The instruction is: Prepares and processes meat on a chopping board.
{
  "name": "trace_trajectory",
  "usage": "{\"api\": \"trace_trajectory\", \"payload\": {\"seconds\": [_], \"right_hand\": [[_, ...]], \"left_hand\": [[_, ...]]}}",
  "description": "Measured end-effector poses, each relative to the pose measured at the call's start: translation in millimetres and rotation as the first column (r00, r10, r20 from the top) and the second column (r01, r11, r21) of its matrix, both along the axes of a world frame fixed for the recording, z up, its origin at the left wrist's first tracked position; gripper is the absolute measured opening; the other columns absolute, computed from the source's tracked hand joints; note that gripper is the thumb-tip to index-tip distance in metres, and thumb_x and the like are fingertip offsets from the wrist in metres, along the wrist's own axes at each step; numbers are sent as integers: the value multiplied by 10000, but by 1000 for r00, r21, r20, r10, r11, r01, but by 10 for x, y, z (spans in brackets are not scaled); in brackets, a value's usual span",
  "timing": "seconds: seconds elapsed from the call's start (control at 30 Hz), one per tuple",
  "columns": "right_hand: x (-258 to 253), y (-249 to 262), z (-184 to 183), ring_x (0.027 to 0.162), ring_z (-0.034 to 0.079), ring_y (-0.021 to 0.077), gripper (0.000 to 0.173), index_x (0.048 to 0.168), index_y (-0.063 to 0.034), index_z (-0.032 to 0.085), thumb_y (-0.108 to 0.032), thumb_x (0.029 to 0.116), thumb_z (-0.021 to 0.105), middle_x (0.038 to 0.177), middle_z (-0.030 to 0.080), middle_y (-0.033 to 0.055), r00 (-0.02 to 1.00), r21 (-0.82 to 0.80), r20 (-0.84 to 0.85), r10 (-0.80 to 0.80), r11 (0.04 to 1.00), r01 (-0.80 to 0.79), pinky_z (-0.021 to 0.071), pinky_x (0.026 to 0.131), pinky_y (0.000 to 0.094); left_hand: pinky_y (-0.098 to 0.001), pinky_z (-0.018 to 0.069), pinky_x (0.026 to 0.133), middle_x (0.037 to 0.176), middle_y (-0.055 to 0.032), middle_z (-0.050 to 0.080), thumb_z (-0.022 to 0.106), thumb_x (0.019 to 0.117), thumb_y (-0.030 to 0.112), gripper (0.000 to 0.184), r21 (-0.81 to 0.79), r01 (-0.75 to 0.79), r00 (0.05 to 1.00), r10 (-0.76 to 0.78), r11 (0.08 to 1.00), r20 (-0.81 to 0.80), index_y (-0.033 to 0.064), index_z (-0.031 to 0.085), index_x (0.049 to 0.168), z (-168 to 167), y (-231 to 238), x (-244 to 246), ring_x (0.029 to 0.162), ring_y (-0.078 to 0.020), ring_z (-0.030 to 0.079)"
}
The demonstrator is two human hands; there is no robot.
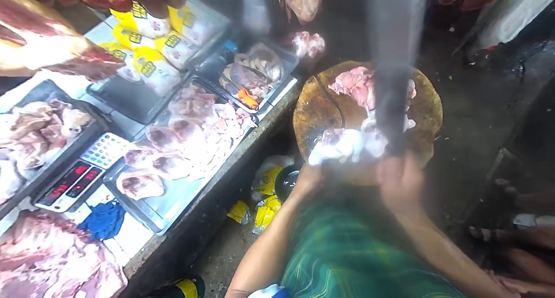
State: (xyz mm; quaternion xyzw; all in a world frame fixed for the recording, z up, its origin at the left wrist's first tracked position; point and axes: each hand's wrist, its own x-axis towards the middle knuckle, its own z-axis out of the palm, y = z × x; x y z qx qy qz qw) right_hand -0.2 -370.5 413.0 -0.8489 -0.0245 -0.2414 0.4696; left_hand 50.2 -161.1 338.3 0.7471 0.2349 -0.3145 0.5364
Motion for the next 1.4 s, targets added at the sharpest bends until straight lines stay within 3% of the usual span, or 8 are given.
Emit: {"api": "trace_trajectory", "payload": {"seconds": [0.13, 0.2, 0.27, 0.37, 0.7, 0.9, 1.23, 1.4], "right_hand": [[347, 269, -186, 548, 602, 103, 618, 1085, -7, 578, -587, 1072, 365, 677, 598, 22, 965, 148, 261, -26, 989, -13, 555, 503, 342], [148, 256, -730, 599, 638, 198, 580, 1099, 27, 616, -508, 1076, 392, 705, 632, 93, 976, -78, -208, -70, 995, 55, 579, 577, 424], [-15, 169, -999, 912, 714, 361, 688, 1213, -18, 643, -613, 1064, 332, 944, 711, 198, 630, -233, -765, -132, 969, -80, 563, 847, 587], [-213, -52, -977, 1028, 702, 376, 759, 1264, -52, 636, -668, 1049, 250, 1048, 715, 198, 376, -292, -905, -198, 933, -212, 543, 896, 601], [-445, -162, -806, 629, 636, 233, 598, 1112, -23, 651, -540, 1078, 353, 691, 610, 78, 717, -191, -691, -98, 980, -50, 543, 618, 464], [-765, -324, -950, 931, 702, 366, 731, 1169, -55, 646, -666, 1050, 263, 936, 698, 181, 331, -210, -933, -138, 958, -193, 548, 826, 585], [-342, -43, -1037, 838, 691, 329, 723, 1134, -68, 667, -684, 1039, 299, 906, 682, 163, 368, -117, -926, -79, 990, -83, 559, 776, 574], [-450, -182, -1083, 567, 624, 237, 719, 1136, -56, 649, -666, 1057, 278, 739, 633, 99, 331, -49, -936, -116, 978, 203, 567, 550, 450]], "left_hand": [[-262, 513, 516, 687, -44, 606, 477, 1089, 423, 417, -34, -36, 999, 35, 999, -12, 19, 585, 1077, -88, 71, 27, 516, -118, 572], [-296, 519, 543, 704, -52, 608, 485, 1076, 448, 443, -18, -22, 1000, 22, 1000, -10, 21, 602, 1086, -129, 138, 17, 539, -136, 571], [-294, 516, 546, 712, -49, 607, 488, 1077, 426, 422, 2, 5, 1000, -5, 1000, -6, 21, 606, 1079, -211, 280, 8, 545, -131, 569], [-261, 499, 539, 705, -27, 593, 501, 1085, 385, 368, -36, 36, 999, -37, 999, -11, 28, 591, 1089, -369, 520, -121, 543, -104, 554], [-269, 527, 555, 737, -52, 614, 462, 1106, 317, 312, -95, -133, 991, 131, 987, -27, 15, 529, 1146, -443, 256, -354, 577, -125, 597], [-251, 479, 492, 679, -44, 579, 490, 1102, 297, 296, -120, -268, 963, 269, 956, -9, 15, 571, 1060, -440, 476, -348, 504, -111, 529], [-250, 471, 507, 696, -7, 571, 536, 1075, 375, 302, -161, -15, 992, 35, 987, 124, 83, 602, 1117, -519, 782, 292, 533, -93, 519], [-502, 538, 995, 1183, -88, 732, 563, 1056, 358, 330, 305, 359, 795, -460, 882, 396, 162, 729, 1262, -570, 577, 1297, 1109, -227, 687]]}}
